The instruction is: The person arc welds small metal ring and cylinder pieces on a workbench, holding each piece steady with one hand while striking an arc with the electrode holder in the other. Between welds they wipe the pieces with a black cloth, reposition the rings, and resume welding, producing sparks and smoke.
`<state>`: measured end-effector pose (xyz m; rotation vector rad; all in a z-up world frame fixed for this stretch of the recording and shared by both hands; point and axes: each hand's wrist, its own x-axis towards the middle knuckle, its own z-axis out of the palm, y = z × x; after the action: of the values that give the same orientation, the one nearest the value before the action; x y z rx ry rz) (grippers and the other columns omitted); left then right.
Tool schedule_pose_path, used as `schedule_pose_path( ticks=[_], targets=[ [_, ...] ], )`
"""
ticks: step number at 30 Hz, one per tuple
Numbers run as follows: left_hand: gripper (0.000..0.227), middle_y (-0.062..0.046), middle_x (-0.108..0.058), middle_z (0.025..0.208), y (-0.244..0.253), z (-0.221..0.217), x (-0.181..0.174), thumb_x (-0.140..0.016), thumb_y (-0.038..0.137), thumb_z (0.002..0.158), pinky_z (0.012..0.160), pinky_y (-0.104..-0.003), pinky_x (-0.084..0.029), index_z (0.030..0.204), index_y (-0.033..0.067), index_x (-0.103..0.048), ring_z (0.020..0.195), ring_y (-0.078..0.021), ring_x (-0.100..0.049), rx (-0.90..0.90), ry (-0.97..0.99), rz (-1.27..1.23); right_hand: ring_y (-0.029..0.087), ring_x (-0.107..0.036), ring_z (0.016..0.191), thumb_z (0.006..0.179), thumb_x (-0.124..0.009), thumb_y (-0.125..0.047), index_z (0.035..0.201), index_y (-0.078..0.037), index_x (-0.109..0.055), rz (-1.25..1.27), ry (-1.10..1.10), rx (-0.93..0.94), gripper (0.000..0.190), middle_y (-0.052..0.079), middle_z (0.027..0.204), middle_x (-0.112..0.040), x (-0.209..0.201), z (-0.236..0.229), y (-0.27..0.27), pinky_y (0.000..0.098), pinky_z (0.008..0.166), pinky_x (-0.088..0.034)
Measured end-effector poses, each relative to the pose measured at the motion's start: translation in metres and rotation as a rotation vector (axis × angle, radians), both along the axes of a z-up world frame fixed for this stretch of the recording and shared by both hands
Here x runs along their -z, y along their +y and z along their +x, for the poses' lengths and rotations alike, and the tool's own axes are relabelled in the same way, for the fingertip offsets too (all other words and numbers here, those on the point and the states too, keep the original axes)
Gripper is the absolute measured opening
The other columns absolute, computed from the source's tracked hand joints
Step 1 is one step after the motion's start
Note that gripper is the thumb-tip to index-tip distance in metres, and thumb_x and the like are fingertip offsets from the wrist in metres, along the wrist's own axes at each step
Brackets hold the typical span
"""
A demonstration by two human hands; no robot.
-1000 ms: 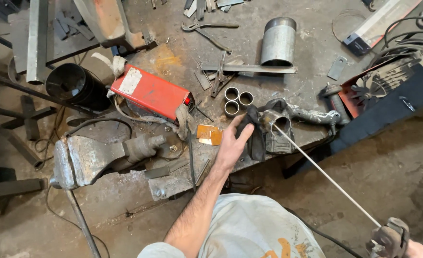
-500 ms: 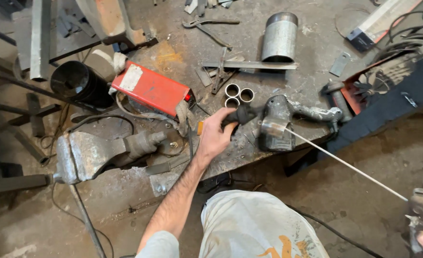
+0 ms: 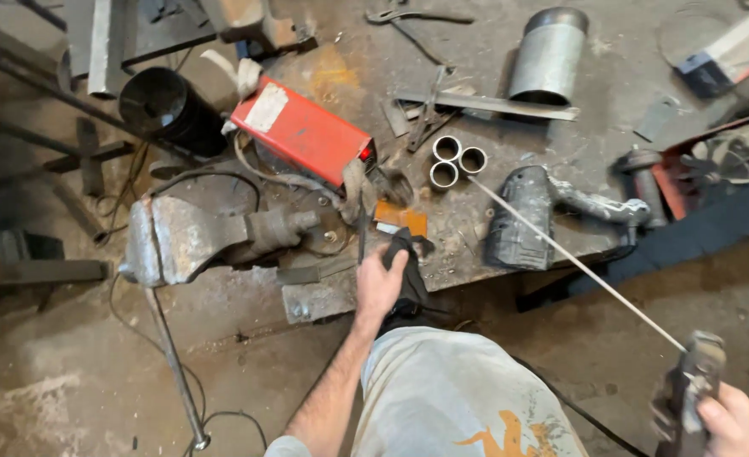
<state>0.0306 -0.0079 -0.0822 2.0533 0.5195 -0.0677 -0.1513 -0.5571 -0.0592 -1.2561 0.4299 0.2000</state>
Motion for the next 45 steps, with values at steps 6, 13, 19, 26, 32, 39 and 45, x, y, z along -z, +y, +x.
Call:
schedule_pose_path(
  ticks=[6,13,19,26,32,39,45],
  targets=[
    [0.044,-0.024,-0.075,0.105,-0.010,0.013,-0.029,-0.062,0.038,0.095,0.088,-0.044,-0.056,0.116,-0.0004,-0.072,0.104,-0.0382,-0.073,-0.032,0.033,-0.125,0.027,-0.055,0.061,0.088,-0.075,-0.037,0.107,0.013,-0.056,0.100,0.033,0.106,0.057,0.022,0.088,-0.062,-0.009,-0.003,0.023,0.0392,0.047,-0.043],
    [0.040,-0.024,-0.074,0.104,0.012,0.007,-0.051,-0.059,0.034,0.101,0.085,-0.043,-0.053,0.113,-0.0030,-0.071,0.098,-0.0390,-0.071,-0.041,-0.196,0.067,0.031,-0.061,0.061,0.080,-0.075,-0.039,0.113,0.015,-0.060,-0.039,0.104,0.028,0.065,0.023,0.087,-0.065,0.017,-0.020,0.003,0.0441,0.048,-0.048],
    [0.032,-0.015,-0.071,0.092,0.024,0.005,-0.104,-0.057,0.025,0.105,0.079,-0.037,-0.054,0.111,-0.0049,-0.069,0.084,-0.0278,-0.068,-0.068,-0.340,-0.098,0.031,-0.058,0.062,0.088,-0.078,-0.035,0.112,0.015,-0.055,0.036,0.044,0.162,0.059,0.024,0.086,-0.063,0.005,-0.039,0.020,0.0432,0.048,-0.046],
    [0.027,-0.015,-0.072,0.097,-0.022,0.067,-0.124,-0.060,0.019,0.100,0.076,-0.036,-0.056,0.115,-0.0009,-0.070,0.084,-0.0272,-0.072,0.012,-0.364,-0.159,0.030,-0.054,0.061,0.088,-0.077,-0.035,0.108,0.012,-0.055,0.039,0.055,0.192,0.055,0.020,0.084,-0.059,-0.023,-0.031,0.038,0.0439,0.049,-0.042],
    [0.034,-0.023,-0.061,0.128,-0.019,0.123,-0.094,-0.056,0.012,0.104,0.100,-0.044,-0.052,0.134,-0.0056,-0.058,0.117,-0.0408,-0.063,0.161,-0.717,0.033,0.030,-0.053,0.064,0.083,-0.074,-0.045,0.105,0.005,-0.055,-0.038,0.024,0.305,0.058,0.015,0.082,-0.057,0.001,-0.038,0.015,0.0426,0.051,-0.039],
    [0.039,-0.023,-0.061,0.121,-0.029,0.121,-0.057,-0.068,0.009,0.090,0.081,-0.048,-0.057,0.126,-0.0012,-0.059,0.100,-0.0425,-0.068,0.274,-0.240,0.376,0.036,-0.049,0.061,0.081,-0.076,-0.039,0.103,0.010,-0.053,0.442,0.163,0.185,0.059,0.022,0.070,-0.055,0.082,-0.092,-0.063,0.0493,0.049,-0.035],
    [0.076,-0.026,-0.060,0.115,-0.036,0.151,-0.029,-0.082,0.012,0.073,0.069,-0.048,-0.060,0.138,-0.0052,-0.045,0.087,-0.0419,-0.070,0.334,-0.129,0.568,0.034,-0.048,0.059,0.082,-0.074,-0.042,0.104,0.008,-0.052,0.127,0.063,0.262,0.059,0.021,0.074,-0.054,0.022,-0.077,-0.008,0.0458,0.047,-0.035]
  ],
)
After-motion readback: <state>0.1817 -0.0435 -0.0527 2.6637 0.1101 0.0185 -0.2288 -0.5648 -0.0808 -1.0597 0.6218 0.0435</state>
